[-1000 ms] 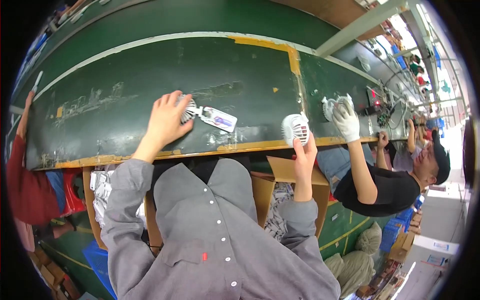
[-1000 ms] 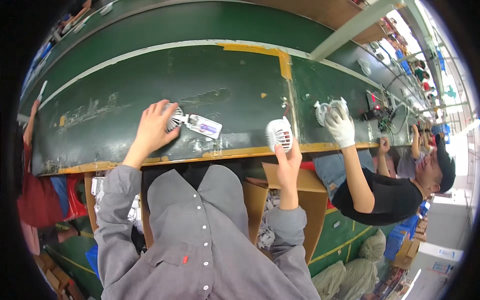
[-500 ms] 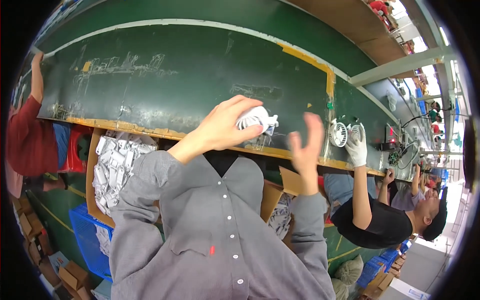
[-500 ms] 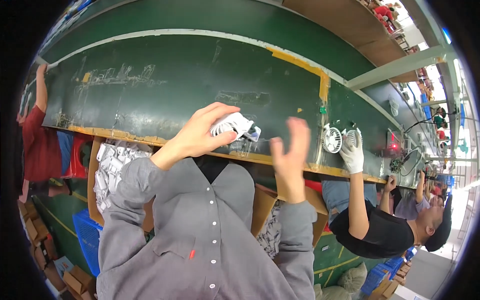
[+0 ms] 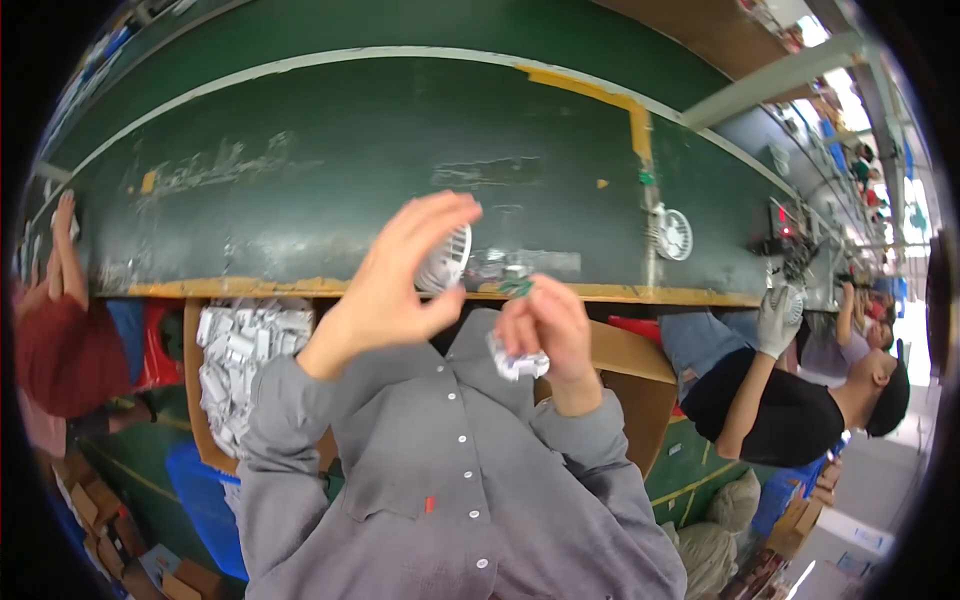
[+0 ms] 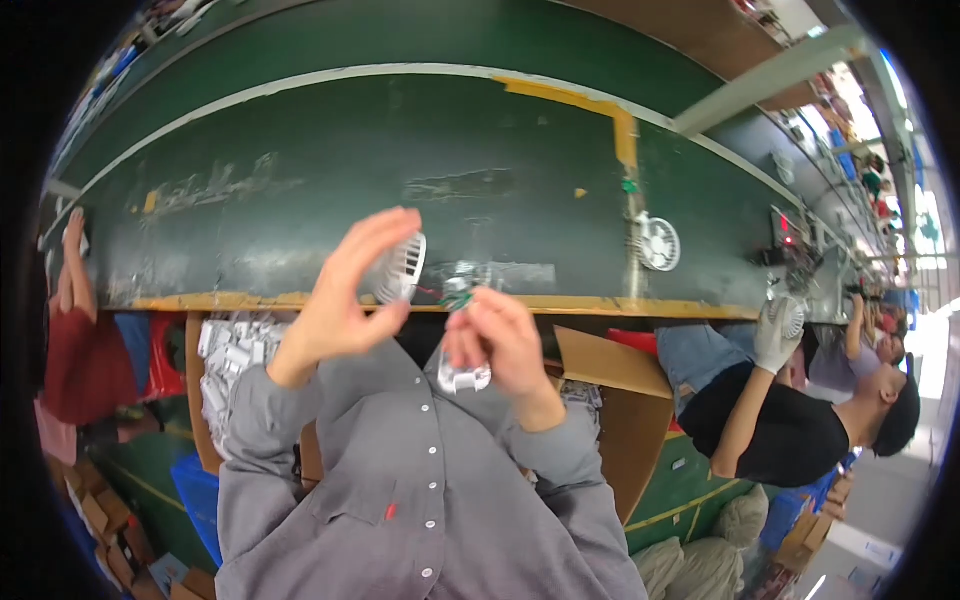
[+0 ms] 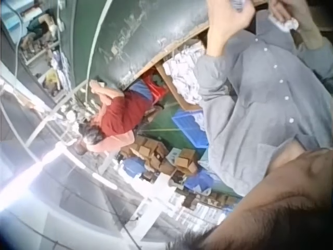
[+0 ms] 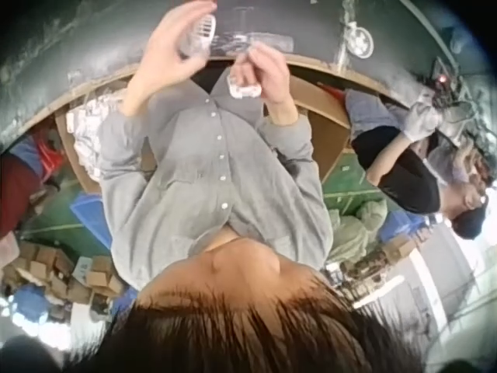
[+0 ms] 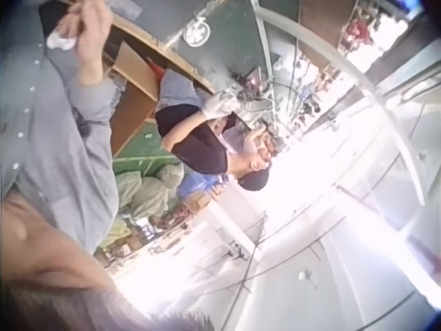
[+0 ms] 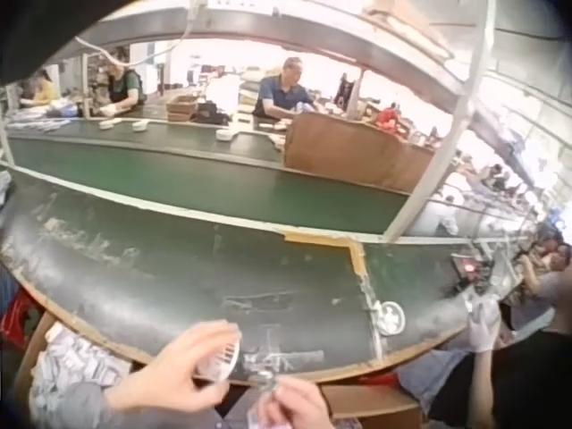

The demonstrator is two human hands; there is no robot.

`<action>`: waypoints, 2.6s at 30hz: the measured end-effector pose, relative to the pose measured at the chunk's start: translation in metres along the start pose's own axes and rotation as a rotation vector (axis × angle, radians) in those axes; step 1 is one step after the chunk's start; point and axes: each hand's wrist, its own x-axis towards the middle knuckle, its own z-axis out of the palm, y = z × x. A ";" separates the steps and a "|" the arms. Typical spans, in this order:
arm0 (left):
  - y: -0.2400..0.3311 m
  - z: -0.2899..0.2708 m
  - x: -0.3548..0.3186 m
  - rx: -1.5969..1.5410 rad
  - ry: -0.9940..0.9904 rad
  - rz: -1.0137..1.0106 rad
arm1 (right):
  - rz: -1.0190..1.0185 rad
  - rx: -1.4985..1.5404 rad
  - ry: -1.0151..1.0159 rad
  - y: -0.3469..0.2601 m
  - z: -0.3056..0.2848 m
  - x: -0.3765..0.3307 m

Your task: The person assembles small handheld portable fans by hand, combining fan housings, circuit boards, batteries, and plastic casings from various handheld fan components.

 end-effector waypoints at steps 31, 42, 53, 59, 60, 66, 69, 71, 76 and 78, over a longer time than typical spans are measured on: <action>-0.014 0.037 -0.037 -0.842 0.217 -0.364 | 0.405 -0.072 0.334 0.031 -0.145 -0.194; 0.046 0.089 -0.006 -0.212 -0.234 0.119 | -0.234 -0.556 0.470 0.043 -0.047 -0.121; 0.052 0.064 -0.018 -0.151 -0.362 0.160 | -0.262 -0.250 -0.022 0.053 -0.009 -0.067; 0.047 0.056 -0.012 -0.402 -0.047 0.042 | 0.025 -0.224 -0.179 0.061 0.006 -0.062; 0.047 0.055 -0.012 -0.436 -0.083 -0.061 | 0.087 -0.125 -0.205 0.061 0.004 -0.064; 0.011 0.055 -0.020 -0.821 -0.473 -0.633 | 0.058 -0.410 -0.180 0.044 -0.005 -0.054; -0.011 0.053 -0.015 -0.445 -0.052 -0.387 | -0.006 -0.384 -0.040 0.026 -0.013 -0.044; -0.042 0.027 -0.014 -0.094 0.135 -0.249 | -0.094 -0.655 0.260 0.016 -0.023 -0.037; -0.129 -0.091 -0.003 0.507 0.485 -0.253 | -0.540 -1.797 0.578 -0.011 -0.120 0.013; -0.171 -0.142 -0.008 0.726 0.509 -0.302 | -0.511 -1.745 0.590 -0.011 -0.144 0.012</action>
